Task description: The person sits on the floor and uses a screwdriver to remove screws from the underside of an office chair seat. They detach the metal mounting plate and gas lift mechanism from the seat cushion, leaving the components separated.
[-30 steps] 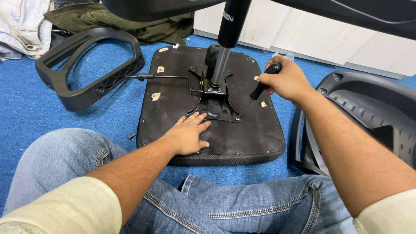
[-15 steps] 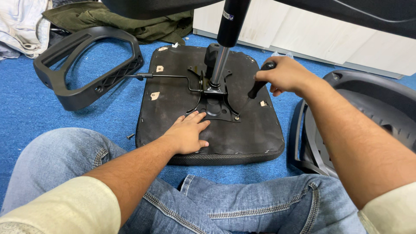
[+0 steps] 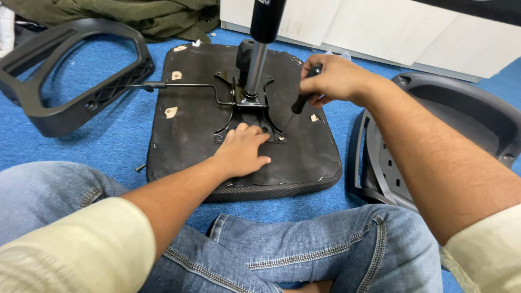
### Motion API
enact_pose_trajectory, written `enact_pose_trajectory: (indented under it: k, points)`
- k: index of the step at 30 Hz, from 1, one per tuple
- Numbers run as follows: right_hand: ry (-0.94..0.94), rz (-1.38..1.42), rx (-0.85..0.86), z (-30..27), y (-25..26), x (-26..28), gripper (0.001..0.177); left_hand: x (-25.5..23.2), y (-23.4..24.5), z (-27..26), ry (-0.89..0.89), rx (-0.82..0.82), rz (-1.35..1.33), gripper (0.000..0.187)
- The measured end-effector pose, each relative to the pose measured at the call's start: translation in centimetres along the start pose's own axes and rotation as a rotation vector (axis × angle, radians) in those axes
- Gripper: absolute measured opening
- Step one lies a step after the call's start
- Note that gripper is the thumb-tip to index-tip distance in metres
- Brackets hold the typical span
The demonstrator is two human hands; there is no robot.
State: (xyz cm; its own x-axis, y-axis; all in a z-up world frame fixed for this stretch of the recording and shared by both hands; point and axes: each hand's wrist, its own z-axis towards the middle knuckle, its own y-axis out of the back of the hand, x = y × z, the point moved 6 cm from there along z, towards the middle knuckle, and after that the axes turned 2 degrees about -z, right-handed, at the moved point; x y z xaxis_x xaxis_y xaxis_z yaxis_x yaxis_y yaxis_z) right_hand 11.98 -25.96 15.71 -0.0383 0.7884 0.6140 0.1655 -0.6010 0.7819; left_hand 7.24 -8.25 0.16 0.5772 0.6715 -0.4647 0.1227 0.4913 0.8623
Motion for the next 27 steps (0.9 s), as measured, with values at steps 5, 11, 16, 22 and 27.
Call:
enact_pose_trajectory:
  k: [5,11,16,22,27]
  points:
    - [-0.104,-0.143,-0.195,-0.9,1.1,-0.2,0.057,0.4,-2.4,3.9,0.248,0.039,-0.102,0.055]
    - [0.134,-0.060,-0.339,-0.8,1.1,-0.9,0.053,1.0,-3.9,6.3,0.367,0.180,-0.081,0.052]
    - [0.406,-0.118,-0.295,0.1,0.1,-0.7,0.043,1.6,-3.8,6.4,0.370,0.229,-0.076,0.055]
    - [0.390,-0.141,-0.426,-0.3,-0.9,-0.3,0.029,1.4,-3.5,6.2,0.345,0.340,-0.071,0.073]
    - [0.344,0.021,-0.367,-1.0,-0.9,-0.2,0.055,1.9,-3.2,6.3,0.371,0.348,-0.122,0.066]
